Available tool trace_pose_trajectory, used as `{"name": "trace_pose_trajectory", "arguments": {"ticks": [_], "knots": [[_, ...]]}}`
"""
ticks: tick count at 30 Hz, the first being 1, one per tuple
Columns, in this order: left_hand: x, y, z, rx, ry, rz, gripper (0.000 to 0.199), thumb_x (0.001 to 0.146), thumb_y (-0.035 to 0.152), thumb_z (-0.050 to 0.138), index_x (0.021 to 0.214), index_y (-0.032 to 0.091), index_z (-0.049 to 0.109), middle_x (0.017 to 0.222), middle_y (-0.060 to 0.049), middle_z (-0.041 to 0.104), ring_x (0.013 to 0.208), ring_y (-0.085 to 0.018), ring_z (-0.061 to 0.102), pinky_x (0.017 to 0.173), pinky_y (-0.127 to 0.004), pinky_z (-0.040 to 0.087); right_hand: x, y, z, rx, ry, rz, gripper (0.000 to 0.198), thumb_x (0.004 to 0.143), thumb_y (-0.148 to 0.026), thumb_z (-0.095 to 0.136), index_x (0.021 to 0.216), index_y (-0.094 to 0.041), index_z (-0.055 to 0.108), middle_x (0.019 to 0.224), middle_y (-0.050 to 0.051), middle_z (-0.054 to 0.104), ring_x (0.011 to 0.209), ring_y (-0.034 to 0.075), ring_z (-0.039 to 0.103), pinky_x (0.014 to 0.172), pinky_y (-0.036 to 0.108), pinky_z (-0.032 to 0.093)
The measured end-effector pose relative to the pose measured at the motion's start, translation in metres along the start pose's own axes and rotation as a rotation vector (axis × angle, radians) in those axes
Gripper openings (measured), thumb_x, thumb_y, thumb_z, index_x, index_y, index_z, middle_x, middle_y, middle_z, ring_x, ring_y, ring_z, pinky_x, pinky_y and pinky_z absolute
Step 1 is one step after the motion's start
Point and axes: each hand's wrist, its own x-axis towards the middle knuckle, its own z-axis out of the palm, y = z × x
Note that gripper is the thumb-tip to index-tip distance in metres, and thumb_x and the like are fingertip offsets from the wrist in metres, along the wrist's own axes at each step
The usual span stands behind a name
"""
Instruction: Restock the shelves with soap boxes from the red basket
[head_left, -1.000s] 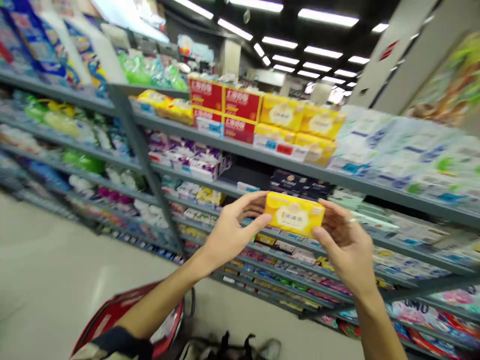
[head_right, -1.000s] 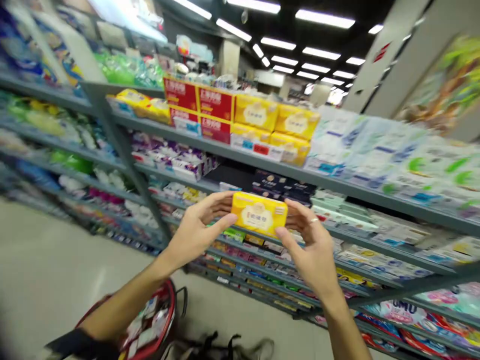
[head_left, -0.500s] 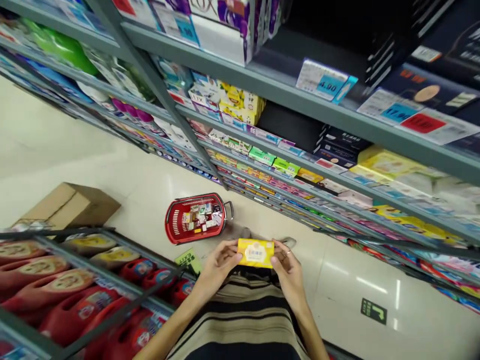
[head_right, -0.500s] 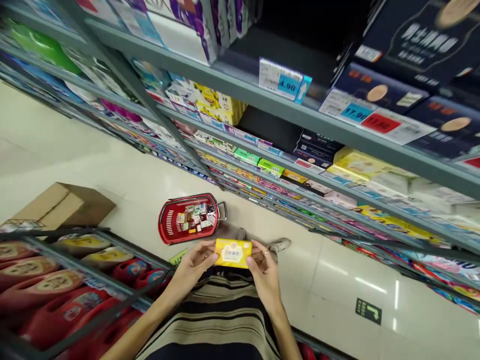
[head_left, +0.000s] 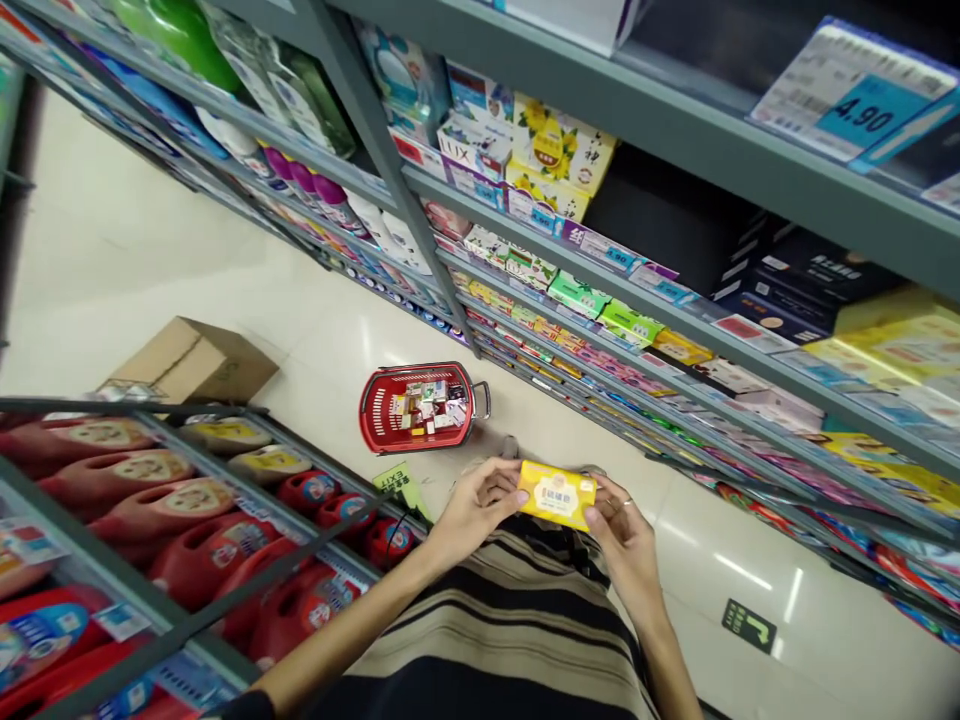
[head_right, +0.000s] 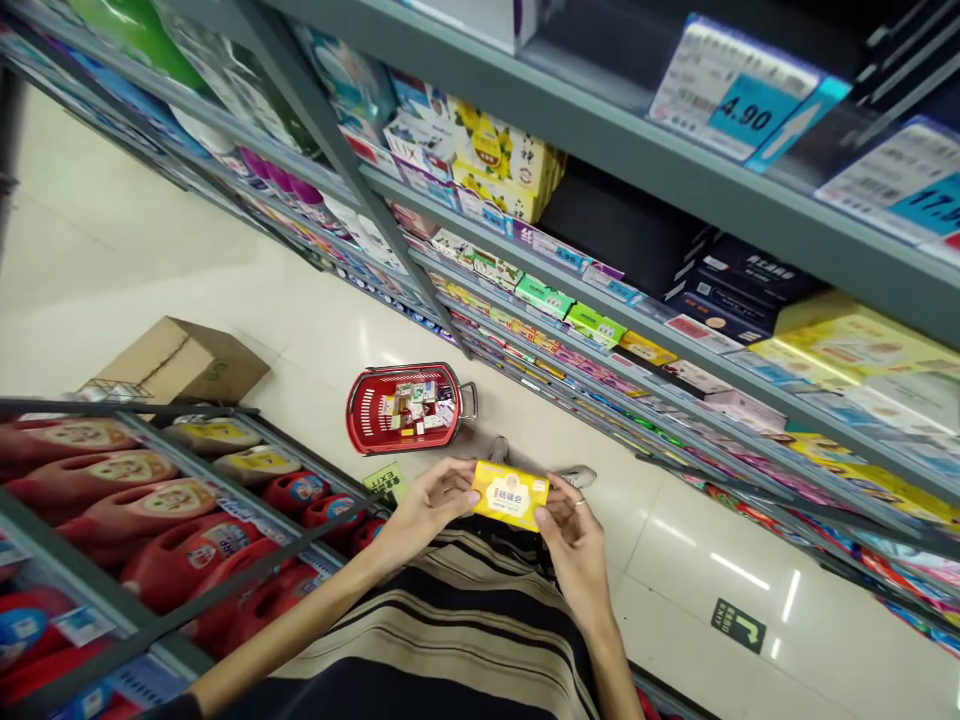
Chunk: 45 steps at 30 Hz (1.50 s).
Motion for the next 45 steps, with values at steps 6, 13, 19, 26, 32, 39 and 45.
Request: {"name": "trace_pose_trajectory", "arguments": {"ticks": [6,13,19,26,32,39,45], "knots": [[0.003,-0.003,0.005,-0.028,0.049,0.048,0.049,0.078,0.042,0.088,0.117,0.018,0.074,0.097,-0.005,0.072,0.087,-0.015,0.066,0.081,-0.028,0.057,0.009,-0.018,-0.003,-0.045,-0.042,-0.030,0.053,0.087,-0.042,0.083,0.134,-0.026,0.067,0.101,0.004,0.071,0.099,0.019,0.070,0.089,0.030,0.060],[0.026,0.024,0.033,-0.011,-0.014,0.163,0.055,0.084,0.046,0.083,0.129,0.017,0.074,0.121,-0.011,0.077,0.110,-0.023,0.071,0.098,-0.035,0.059,0.018,-0.053,-0.014,-0.039,0.055,-0.198,0.049,0.088,-0.044,0.080,0.134,-0.027,0.068,0.112,0.006,0.075,0.103,0.019,0.071,0.090,0.031,0.061],[0.044,0.055,0.059,0.153,-0.133,0.270,0.051,0.086,0.046,0.080,0.128,0.018,0.073,0.125,-0.011,0.077,0.116,-0.026,0.072,0.107,-0.040,0.057,0.015,-0.070,-0.032,0.014,0.103,-0.324,0.052,0.086,-0.041,0.083,0.134,-0.030,0.067,0.111,0.005,0.076,0.100,0.018,0.072,0.090,0.032,0.062],[0.051,0.103,0.098,0.374,-0.260,0.438,0.055,0.088,0.044,0.077,0.135,0.022,0.062,0.116,-0.007,0.075,0.105,-0.022,0.073,0.097,-0.038,0.061,0.009,-0.101,-0.063,0.001,0.117,-0.476,0.053,0.087,-0.038,0.083,0.136,-0.032,0.064,0.119,0.005,0.073,0.103,0.017,0.071,0.093,0.031,0.061],[0.048,0.118,0.112,0.455,-0.310,0.478,0.052,0.086,0.045,0.077,0.132,0.022,0.066,0.116,-0.007,0.073,0.104,-0.021,0.071,0.092,-0.035,0.062,-0.001,-0.114,-0.074,-0.059,0.140,-0.546,0.054,0.089,-0.040,0.081,0.139,-0.032,0.063,0.118,0.005,0.074,0.103,0.017,0.072,0.093,0.031,0.061],[0.045,0.115,0.106,0.544,-0.343,0.544,0.051,0.091,0.039,0.072,0.138,0.024,0.060,0.119,-0.007,0.074,0.104,-0.021,0.073,0.096,-0.038,0.062,-0.009,-0.123,-0.080,-0.329,0.126,-0.634,0.052,0.095,-0.037,0.072,0.145,-0.031,0.059,0.129,0.007,0.074,0.109,0.021,0.074,0.100,0.039,0.062],[0.040,0.140,0.114,0.586,-0.379,0.628,0.047,0.092,0.040,0.070,0.135,0.022,0.062,0.133,-0.011,0.072,0.111,-0.025,0.074,0.096,-0.041,0.064,-0.017,-0.161,-0.089,-0.663,0.151,-0.889,0.051,0.096,-0.029,0.070,0.146,-0.034,0.060,0.137,0.008,0.072,0.119,0.026,0.074,0.106,0.045,0.061]]}}
